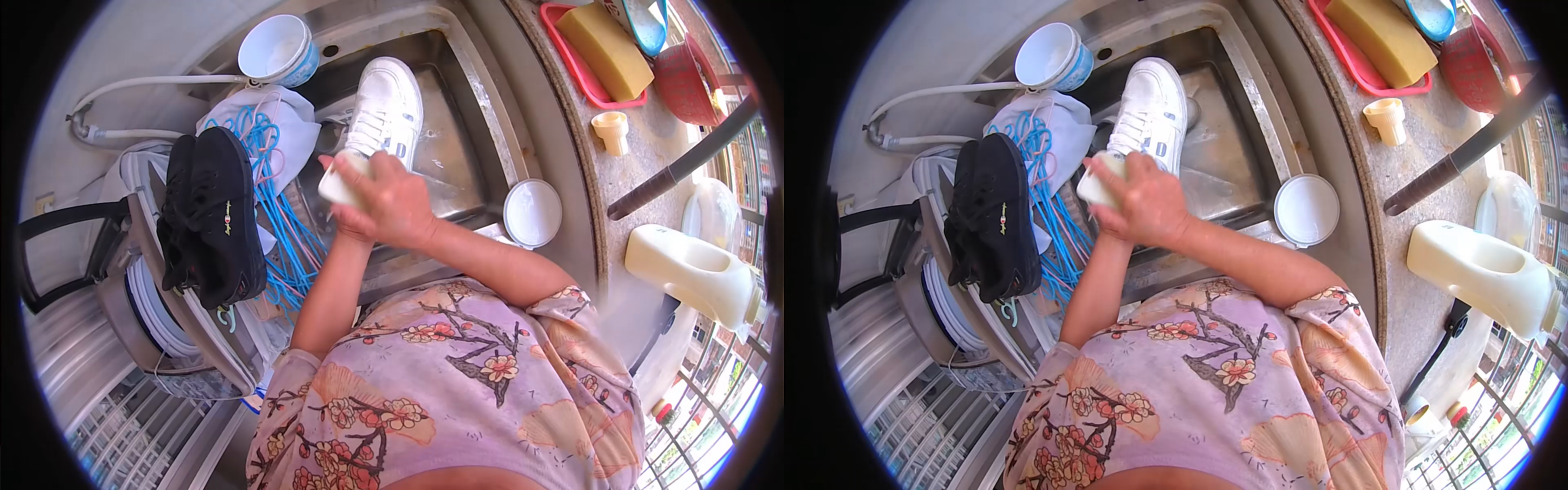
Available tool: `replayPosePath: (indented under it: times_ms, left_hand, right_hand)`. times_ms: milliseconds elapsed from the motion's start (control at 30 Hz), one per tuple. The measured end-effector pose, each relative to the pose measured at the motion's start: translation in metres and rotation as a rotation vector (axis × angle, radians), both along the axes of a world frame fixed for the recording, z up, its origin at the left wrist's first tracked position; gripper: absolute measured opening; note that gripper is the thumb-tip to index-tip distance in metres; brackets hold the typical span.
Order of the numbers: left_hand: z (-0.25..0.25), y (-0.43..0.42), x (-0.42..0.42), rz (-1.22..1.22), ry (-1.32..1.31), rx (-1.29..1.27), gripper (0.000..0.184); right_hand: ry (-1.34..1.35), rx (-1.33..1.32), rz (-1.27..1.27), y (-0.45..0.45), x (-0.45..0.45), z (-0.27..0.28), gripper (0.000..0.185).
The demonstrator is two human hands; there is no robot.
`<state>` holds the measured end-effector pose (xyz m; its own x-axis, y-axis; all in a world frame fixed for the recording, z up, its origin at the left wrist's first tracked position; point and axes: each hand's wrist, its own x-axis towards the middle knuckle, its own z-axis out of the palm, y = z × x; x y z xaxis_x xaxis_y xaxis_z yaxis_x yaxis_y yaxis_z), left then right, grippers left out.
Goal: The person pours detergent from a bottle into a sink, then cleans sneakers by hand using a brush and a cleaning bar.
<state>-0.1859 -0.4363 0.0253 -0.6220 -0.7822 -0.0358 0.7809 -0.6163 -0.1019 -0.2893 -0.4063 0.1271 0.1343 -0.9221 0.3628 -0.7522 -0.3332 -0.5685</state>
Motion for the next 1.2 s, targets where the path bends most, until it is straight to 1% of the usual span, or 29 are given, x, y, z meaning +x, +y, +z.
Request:
replayPosePath:
  times_ms: [33, 67, 100, 133, 167, 233, 267, 333, 367, 433, 500, 533, 567, 633, 667, 733, 767, 800, 833, 867, 900, 933, 967, 1000, 1033, 1067, 1100, 1167, 1200]
  left_hand:
    - [0.044, 0.002, -0.004, 0.018, -0.294, 0.109, 0.089]
    - [0.044, 0.001, -0.004, 0.016, -0.295, 0.110, 0.089]
    - [0.043, 0.002, -0.004, 0.093, -0.386, 0.104, 0.084]
    - [0.044, 0.003, -0.004, 0.172, -0.476, 0.095, 0.078]
    - [0.053, 0.001, -0.009, 0.102, -0.209, 0.107, 0.077]
    - [0.056, 0.007, -0.013, 0.117, -0.244, 0.152, 0.082]
    - [0.062, 0.006, -0.015, 0.118, -0.291, 0.190, 0.083]
    - [0.065, 0.003, -0.018, 0.139, -0.291, 0.182, 0.082]
    - [0.065, 0.006, -0.017, 0.162, -0.299, 0.188, 0.082]
    - [0.063, 0.000, -0.020, 0.192, -0.288, 0.180, 0.079]
    - [0.061, -0.004, -0.022, 0.237, -0.302, 0.177, 0.074]
    - [0.062, -0.005, -0.023, 0.256, -0.294, 0.160, 0.068]
    - [0.063, -0.006, -0.023, 0.258, -0.291, 0.158, 0.068]
    - [0.063, -0.005, -0.023, 0.270, -0.341, 0.124, 0.067]
    - [0.061, -0.002, -0.022, 0.267, -0.344, 0.125, 0.067]
    - [0.056, 0.005, -0.018, 0.182, -0.255, 0.160, 0.064]
    - [0.054, 0.009, -0.017, 0.180, -0.262, 0.160, 0.064]
    - [0.052, 0.013, -0.018, 0.174, -0.287, 0.062, 0.065]
    - [0.054, 0.017, -0.020, 0.169, -0.310, -0.035, 0.069]
    - [0.058, 0.022, -0.021, 0.160, -0.332, 0.033, 0.077]
    - [0.058, 0.024, -0.023, 0.162, -0.331, 0.031, 0.077]
    - [0.059, 0.025, -0.024, 0.165, -0.419, -0.011, 0.077]
    - [0.059, 0.026, -0.024, 0.171, -0.507, -0.050, 0.077]
    - [0.059, 0.026, -0.023, 0.179, -0.505, -0.046, 0.077]
    - [0.058, 0.026, -0.021, 0.179, -0.446, 0.006, 0.069]
    - [0.058, 0.026, -0.021, 0.179, -0.386, 0.055, 0.062]
    - [0.058, 0.026, -0.020, 0.176, -0.326, 0.103, 0.056]
    - [0.046, 0.030, -0.016, 0.176, -0.365, 0.102, 0.056]
    - [0.046, 0.031, -0.017, 0.170, -0.404, 0.095, 0.058]
  right_hand:
    - [-0.055, -0.023, 0.107, 0.014, 0.008, 0.008, 0.060]
    - [-0.047, -0.007, 0.114, 0.013, 0.005, 0.006, 0.060]
    - [-0.049, -0.004, 0.112, 0.003, 0.000, -0.002, 0.060]
    - [0.025, -0.030, -0.081, -0.023, -0.011, -0.015, 0.060]
    - [0.101, -0.055, -0.272, -0.047, -0.023, -0.028, 0.061]
    - [0.263, 0.020, -0.426, -0.081, -0.057, -0.045, 0.054]
    - [0.261, 0.023, -0.432, -0.078, -0.063, -0.050, 0.054]
    - [-0.254, 0.130, -0.358, -0.078, -0.073, -0.049, 0.054]
    - [-0.250, 0.139, -0.353, -0.065, -0.075, -0.047, 0.054]
    - [-1.179, 0.588, -0.365, -0.027, -0.067, -0.014, 0.058]
    - [-1.192, 0.700, -0.302, 0.006, -0.066, -0.030, 0.063]
    - [-1.231, 0.718, -0.307, 0.017, -0.060, -0.034, 0.060]
    - [-1.358, 0.817, -0.311, 0.024, -0.061, -0.033, 0.061]
    - [-1.501, 0.819, -0.343, 0.019, -0.056, -0.028, 0.060]
    - [-1.504, 0.821, -0.346, 0.014, -0.053, -0.026, 0.060]
    - [-1.615, 0.794, -0.306, -0.010, -0.054, -0.021, 0.059]
    - [-1.654, 0.765, -0.209, -0.023, -0.058, -0.019, 0.056]
    - [-1.607, 0.703, -0.214, -0.036, -0.057, -0.013, 0.044]
    - [-1.558, 0.642, -0.220, -0.047, -0.056, -0.010, 0.036]
    - [-1.566, 0.661, -0.225, -0.056, -0.061, -0.017, 0.036]
    - [-1.571, 0.681, -0.228, -0.063, -0.067, -0.022, 0.036]
    - [-1.613, 0.714, -0.233, -0.066, -0.073, -0.024, 0.038]
    - [-1.557, 0.634, -0.244, -0.063, -0.075, -0.027, 0.043]
    - [-1.416, 0.494, -0.304, -0.060, -0.074, -0.025, 0.046]
    - [-1.271, 0.358, -0.358, -0.055, -0.071, -0.023, 0.051]
    - [-1.082, 0.268, -0.307, -0.046, -0.070, -0.018, 0.056]
    - [-0.604, 0.182, -0.263, -0.032, -0.066, -0.009, 0.054]
    - [-0.092, 0.090, -0.017, -0.006, -0.042, 0.003, 0.049]
    - [-0.086, 0.090, -0.021, -0.008, -0.038, 0.001, 0.049]
